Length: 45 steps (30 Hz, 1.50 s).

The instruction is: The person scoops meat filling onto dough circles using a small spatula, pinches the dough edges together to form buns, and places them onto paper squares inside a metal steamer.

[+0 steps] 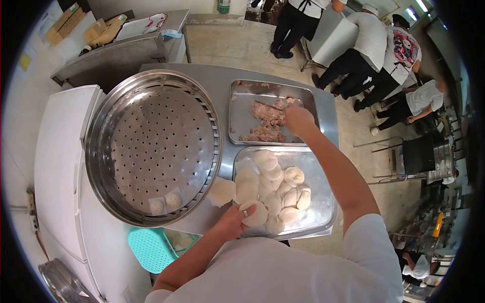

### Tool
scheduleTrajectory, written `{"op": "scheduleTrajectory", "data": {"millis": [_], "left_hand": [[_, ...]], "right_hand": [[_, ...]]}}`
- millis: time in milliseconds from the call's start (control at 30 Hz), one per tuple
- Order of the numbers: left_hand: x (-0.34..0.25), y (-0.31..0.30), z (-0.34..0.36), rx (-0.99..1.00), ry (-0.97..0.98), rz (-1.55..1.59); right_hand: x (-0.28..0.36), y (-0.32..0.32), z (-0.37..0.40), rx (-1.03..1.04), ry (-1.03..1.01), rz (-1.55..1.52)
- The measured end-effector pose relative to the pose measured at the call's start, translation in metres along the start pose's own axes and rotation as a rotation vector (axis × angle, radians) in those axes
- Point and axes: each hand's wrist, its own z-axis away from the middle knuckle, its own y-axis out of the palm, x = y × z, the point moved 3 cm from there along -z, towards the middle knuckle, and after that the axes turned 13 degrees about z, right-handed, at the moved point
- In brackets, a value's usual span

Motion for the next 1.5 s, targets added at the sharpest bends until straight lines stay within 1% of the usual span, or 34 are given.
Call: {"op": "scheduleTrajectory", "data": {"millis": [67,133,233,333,433,533,633,733,833,933,1033,1267,1367,1433,1500], "left_hand": [[0.001,-0.003,0.000,0.006,0.007,0.013],[0.000,0.000,0.004,-0.015,-0.001,0.006],[-0.002,0.000,0.001,0.014,-0.002,0.000],[-0.004,0.005,0.000,0.042,0.028,-0.010],[-0.005,0.007,-0.002,0.025,0.039,-0.010],[-0.006,0.008,0.000,-0.003,0.029,0.006],[-0.006,0.005,0.001,-0.032,0.029,0.019],[-0.006,0.004,0.000,-0.028,0.038,0.026],[-0.006,0.005,0.001,0.008,0.053,0.043],[-0.007,0.008,0.001,0.000,0.062,0.030],[-0.007,0.008,0.002,-0.019,0.059,0.028],[-0.006,0.010,0.007,-0.053,0.062,0.031],[-0.006,0.008,0.008,-0.020,0.080,0.066],[-0.010,0.011,0.009,-0.046,0.076,0.090],[-0.014,0.014,0.010,-0.060,0.093,0.104]], "right_hand": [[0.005,0.009,0.018,-0.020,-0.091,-0.035],[0.006,0.000,0.045,-0.003,-0.159,-0.058],[-0.010,0.001,0.049,-0.022,-0.106,-0.052],[-0.017,-0.006,0.036,-0.133,-0.065,-0.039],[-0.005,0.001,0.032,-0.076,-0.138,-0.020],[-0.002,0.003,0.038,0.045,-0.125,-0.055],[0.000,0.014,0.043,-0.016,-0.212,-0.145],[0.003,0.009,0.046,0.028,-0.216,-0.195],[0.004,0.007,0.044,0.117,-0.183,-0.275],[0.008,0.006,0.042,0.133,-0.191,-0.323],[0.014,0.004,0.042,0.096,-0.209,-0.301],[0.019,-0.004,0.038,0.138,-0.292,-0.270],[0.019,0.001,0.030,0.152,-0.325,-0.309],[0.017,0.005,0.023,0.164,-0.362,-0.342],[0.012,0.008,0.023,0.174,-0.363,-0.527]]}}
